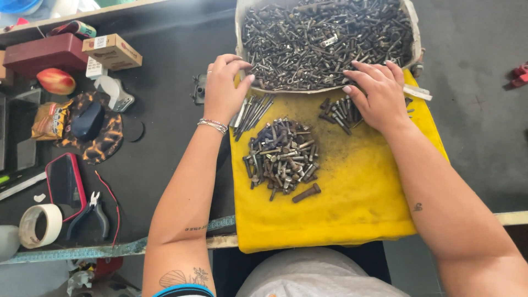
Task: The person sorts small metal fasteners from a large bag onto a yellow cloth on a workbench. They pick individual items by hand and place them into separate piles, occasionally adjusting the cloth. The task continues throughout the clip with no tools used.
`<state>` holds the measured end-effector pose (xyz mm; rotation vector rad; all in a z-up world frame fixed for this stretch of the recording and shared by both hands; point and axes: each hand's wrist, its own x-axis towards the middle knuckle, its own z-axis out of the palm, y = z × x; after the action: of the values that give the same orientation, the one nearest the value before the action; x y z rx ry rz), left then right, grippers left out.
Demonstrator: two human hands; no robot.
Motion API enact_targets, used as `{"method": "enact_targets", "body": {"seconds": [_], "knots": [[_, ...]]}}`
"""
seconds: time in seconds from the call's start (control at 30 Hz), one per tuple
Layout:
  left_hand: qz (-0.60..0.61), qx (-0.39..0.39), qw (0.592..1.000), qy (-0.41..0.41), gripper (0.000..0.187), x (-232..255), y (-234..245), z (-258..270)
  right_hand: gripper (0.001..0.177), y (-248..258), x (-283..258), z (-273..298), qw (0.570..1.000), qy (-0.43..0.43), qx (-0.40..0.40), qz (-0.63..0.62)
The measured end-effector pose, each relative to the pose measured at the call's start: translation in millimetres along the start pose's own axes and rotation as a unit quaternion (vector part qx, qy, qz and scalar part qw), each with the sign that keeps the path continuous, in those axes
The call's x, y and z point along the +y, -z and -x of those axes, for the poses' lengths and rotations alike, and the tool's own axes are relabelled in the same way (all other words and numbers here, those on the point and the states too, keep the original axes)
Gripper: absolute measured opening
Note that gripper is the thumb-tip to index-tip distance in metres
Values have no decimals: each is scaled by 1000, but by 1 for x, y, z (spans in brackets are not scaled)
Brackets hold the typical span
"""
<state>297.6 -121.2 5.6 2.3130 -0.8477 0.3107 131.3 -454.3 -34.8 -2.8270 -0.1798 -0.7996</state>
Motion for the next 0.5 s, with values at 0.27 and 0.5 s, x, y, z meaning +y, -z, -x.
{"method": "enact_targets", "body": {"seconds": [0.27,0.5], "knots": [[-9,-51,998,-46,19,53,-21,-33,42,14,3,-4,991,-67,117,-18],[-142,-148,973,-106,19,54,-107,-93,49,23,6,-6,981,-69,180,-37]]}}
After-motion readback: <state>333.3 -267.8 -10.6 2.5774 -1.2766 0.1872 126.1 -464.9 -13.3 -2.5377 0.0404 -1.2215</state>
